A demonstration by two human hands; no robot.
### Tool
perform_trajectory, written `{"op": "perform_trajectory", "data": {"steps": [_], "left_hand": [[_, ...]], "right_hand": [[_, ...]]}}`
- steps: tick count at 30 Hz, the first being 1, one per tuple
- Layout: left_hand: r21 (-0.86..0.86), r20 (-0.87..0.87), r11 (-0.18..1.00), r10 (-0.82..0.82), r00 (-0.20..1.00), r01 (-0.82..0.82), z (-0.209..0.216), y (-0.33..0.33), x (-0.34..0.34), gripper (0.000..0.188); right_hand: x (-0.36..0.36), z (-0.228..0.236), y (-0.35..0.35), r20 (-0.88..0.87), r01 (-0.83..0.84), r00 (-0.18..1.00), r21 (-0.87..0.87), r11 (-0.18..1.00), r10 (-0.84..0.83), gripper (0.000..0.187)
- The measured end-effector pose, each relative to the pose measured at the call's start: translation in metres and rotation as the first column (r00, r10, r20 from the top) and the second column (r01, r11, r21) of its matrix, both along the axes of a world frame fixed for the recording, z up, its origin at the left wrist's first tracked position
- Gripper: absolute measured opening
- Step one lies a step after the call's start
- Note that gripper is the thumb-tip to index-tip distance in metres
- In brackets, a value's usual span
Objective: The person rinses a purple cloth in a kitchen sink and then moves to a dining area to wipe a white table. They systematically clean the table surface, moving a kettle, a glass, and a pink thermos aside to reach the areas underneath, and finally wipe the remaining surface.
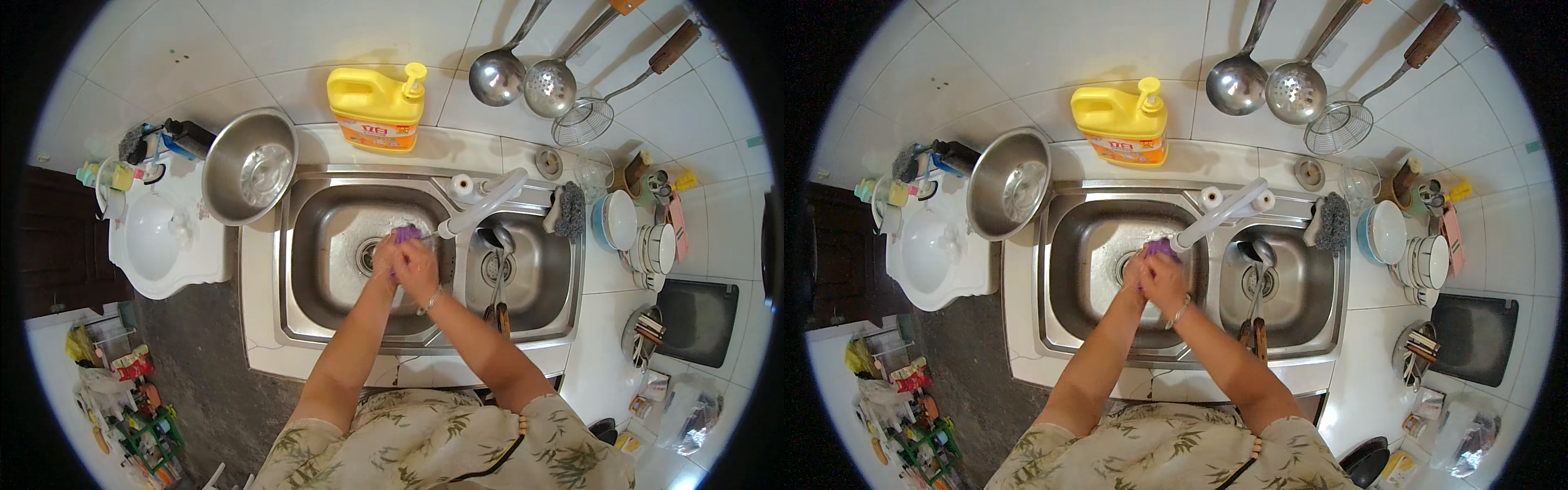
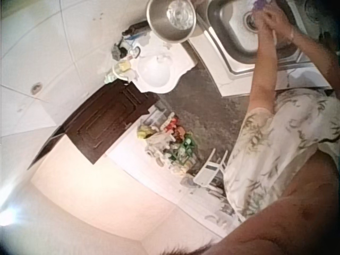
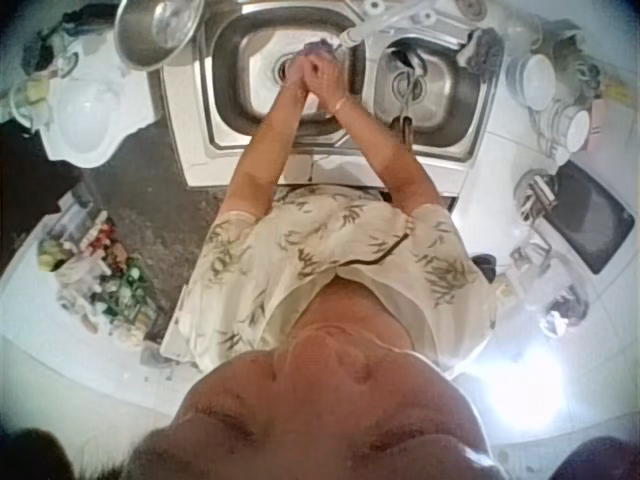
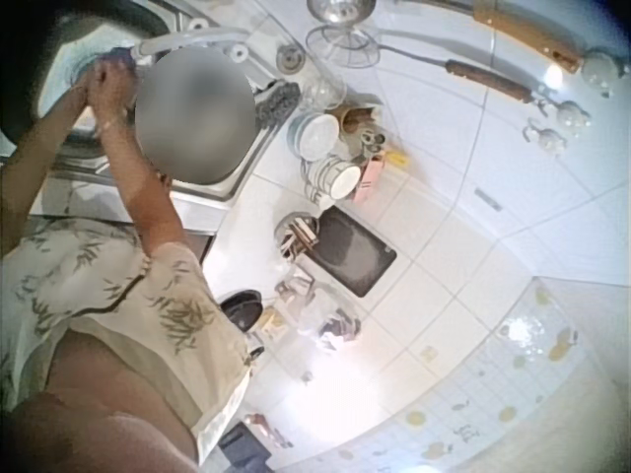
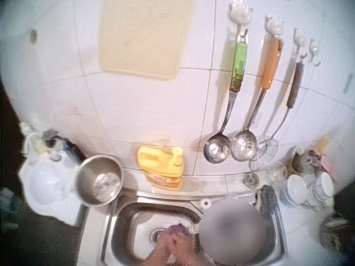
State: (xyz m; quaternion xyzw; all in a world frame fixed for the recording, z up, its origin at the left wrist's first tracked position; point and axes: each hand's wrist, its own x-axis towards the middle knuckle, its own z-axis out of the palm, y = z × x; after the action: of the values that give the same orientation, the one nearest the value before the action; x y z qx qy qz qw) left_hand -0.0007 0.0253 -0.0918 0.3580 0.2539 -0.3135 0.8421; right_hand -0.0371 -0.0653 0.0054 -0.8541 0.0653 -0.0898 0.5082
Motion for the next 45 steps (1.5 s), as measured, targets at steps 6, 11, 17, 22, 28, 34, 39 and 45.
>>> {"op": "perform_trajectory", "data": {"steps": [6,11,17,22,28,34,39,45], "left_hand": [[0.095,0.064,0.991,0.087,0.994,-0.093,0.05,-0.018,-0.002,0.031],[-0.032,-0.022,0.999,0.041,0.999,-0.042,0.047,0.015,0.03,0.024],[0.183,0.245,0.958,-0.26,0.934,0.219,0.104,0.019,0.028,0.03],[-0.077,0.262,0.997,0.017,0.965,0.004,0.131,0.005,0.026,0.028],[-0.175,0.09,0.96,0.236,0.968,-0.218,0.107,0.035,0.03,0.026],[0.029,-0.024,0.999,0.042,0.999,-0.042,0.054,0.004,0.023,0.026],[-0.036,0.189,0.999,0.016,0.982,-0.009,0.068,-0.023,-0.005,0.032],[-0.361,0.204,0.927,-0.031,0.978,0.104,-0.035,0.03,0.009,0.029]], "right_hand": [[0.03,-0.012,-0.011,-0.1,0.196,0.969,-0.241,0.951,-0.226,0.031],[0.015,0.035,-0.015,-0.112,-0.092,0.99,0.0,0.996,0.091,0.015],[0.027,-0.012,-0.066,-0.259,-0.143,0.957,-0.033,0.989,0.13,0.073],[0.029,-0.034,-0.055,-0.211,-0.26,0.948,-0.076,0.963,0.24,0.056],[0.029,-0.033,-0.047,-0.28,0.257,0.945,0.955,0.146,0.169,0.025],[-0.002,0.025,0.01,-0.097,-0.01,0.995,0.205,0.979,0.031,0.023],[0.026,-0.013,-0.019,-0.262,0.1,0.955,-0.165,0.981,-0.141,0.022],[0.004,0.026,0.017,-0.089,-0.16,0.986,-0.282,0.946,0.141,0.021]]}}
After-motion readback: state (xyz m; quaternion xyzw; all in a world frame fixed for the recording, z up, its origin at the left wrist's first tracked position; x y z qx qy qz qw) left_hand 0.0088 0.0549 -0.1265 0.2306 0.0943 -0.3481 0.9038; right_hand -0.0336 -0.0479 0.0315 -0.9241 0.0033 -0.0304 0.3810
